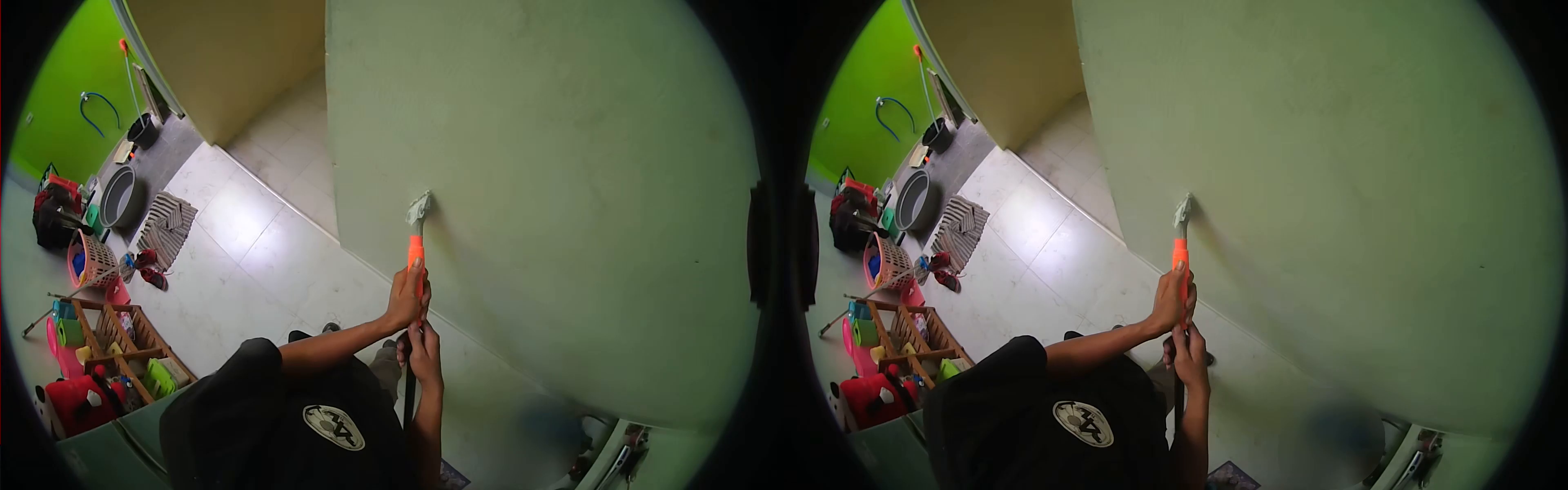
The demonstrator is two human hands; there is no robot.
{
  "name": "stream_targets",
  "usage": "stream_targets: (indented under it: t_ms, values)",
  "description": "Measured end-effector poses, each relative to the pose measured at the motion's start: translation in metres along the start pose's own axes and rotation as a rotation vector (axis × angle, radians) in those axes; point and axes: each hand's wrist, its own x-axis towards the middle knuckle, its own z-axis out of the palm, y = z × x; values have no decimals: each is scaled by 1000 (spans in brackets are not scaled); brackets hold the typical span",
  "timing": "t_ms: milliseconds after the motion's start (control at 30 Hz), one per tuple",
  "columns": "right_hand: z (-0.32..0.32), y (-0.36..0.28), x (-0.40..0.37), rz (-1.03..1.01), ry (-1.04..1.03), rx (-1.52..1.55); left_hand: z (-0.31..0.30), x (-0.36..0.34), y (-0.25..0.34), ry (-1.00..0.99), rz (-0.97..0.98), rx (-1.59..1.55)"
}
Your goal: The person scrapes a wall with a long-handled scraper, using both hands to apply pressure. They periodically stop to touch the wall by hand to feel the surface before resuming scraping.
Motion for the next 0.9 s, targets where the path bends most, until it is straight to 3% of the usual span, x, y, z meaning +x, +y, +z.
stream_targets:
  t_ms: [100,267,533,733,833,900]
  values:
    - [12,11,15,-29,33,28,-21,8,9,-113,-99,-1]
    - [27,18,22,-98,212,-29,-10,18,17,16,-155,-2]
    - [28,12,-12,-33,167,-47,-5,4,25,-4,-175,74]
    - [32,11,-5,-112,163,-129,-9,7,29,18,-147,30]
    - [27,14,-30,-9,94,-151,-11,5,39,11,-151,79]
    - [10,51,-58,172,80,-9,-14,10,34,13,-144,75]
